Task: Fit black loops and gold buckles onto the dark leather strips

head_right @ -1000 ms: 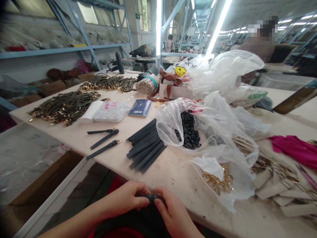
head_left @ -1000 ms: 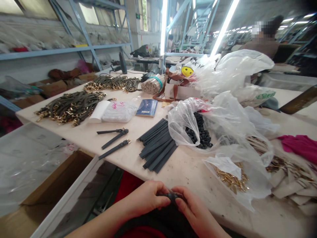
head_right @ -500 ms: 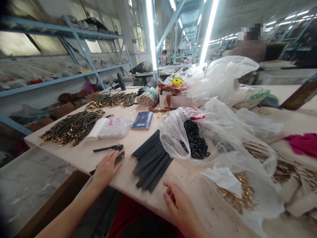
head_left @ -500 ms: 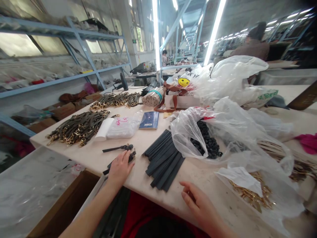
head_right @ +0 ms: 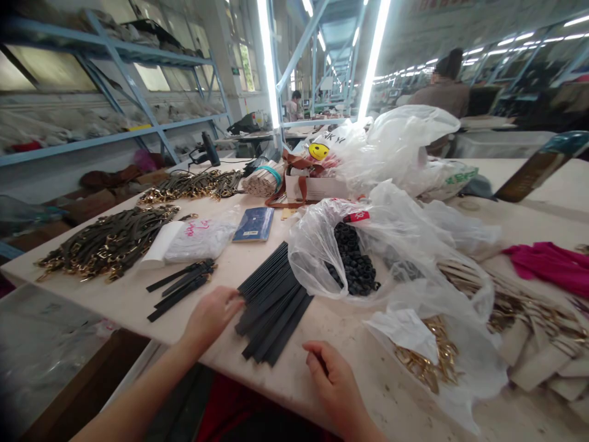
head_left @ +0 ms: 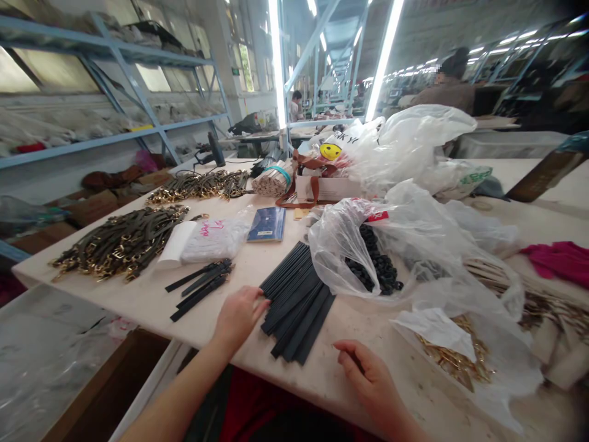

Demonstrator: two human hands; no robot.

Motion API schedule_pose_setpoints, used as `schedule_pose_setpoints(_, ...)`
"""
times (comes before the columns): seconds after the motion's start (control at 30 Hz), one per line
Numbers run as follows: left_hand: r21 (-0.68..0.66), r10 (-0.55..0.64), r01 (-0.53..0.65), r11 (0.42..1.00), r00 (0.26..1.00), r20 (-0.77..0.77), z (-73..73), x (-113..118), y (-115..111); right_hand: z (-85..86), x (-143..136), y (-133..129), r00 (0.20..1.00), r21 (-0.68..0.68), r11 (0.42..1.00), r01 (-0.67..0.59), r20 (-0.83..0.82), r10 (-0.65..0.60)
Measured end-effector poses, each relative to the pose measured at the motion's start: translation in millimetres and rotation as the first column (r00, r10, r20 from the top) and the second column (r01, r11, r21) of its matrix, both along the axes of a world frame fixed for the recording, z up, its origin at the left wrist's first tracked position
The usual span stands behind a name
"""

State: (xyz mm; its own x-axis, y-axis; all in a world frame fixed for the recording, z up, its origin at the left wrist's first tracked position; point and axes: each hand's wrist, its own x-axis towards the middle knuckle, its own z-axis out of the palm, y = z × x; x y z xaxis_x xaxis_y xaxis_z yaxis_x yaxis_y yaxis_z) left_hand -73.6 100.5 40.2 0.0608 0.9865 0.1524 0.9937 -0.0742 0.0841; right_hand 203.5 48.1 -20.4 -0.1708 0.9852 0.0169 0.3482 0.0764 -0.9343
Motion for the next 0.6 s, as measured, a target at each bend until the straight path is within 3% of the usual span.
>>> schedule_pose_setpoints(0.07,-0.065,-0.059,0.061,0.996,0.998,0.027,-1.9,25,-12,-0.4,0,-1,1.000,0.008,1.000,-0.005,0.010,0.005)
schedule_pose_setpoints(0.17,-0.098,-0.038,0.042,0.994,0.998,0.042,-4.0,44,-20,-1.0,0,-3,1.000,0.027,0.999,-0.022,0.019,0.021)
schedule_pose_setpoints(0.37,-0.117,0.035,-0.022,0.993,0.993,0.111,2.4,44,-25,3.8,1,-5,1.000,0.097,0.995,-0.026,0.016,0.025)
schedule_pose_setpoints(0.47,-0.142,0.044,-0.014,0.990,0.977,0.210,11.4,43,-32,11.1,11,3,0.997,0.145,0.989,0.039,0.061,-0.049)
schedule_pose_setpoints(0.53,-0.170,0.024,0.048,0.984,0.918,0.396,22.9,45,-41,18.5,24,16,0.983,0.192,0.976,0.108,0.124,-0.133)
schedule_pose_setpoints(0.6,-0.216,0.022,0.143,0.966,0.785,0.619,39.4,52,-54,26.6,41,34,0.963,0.231,0.961,0.151,0.185,-0.196)
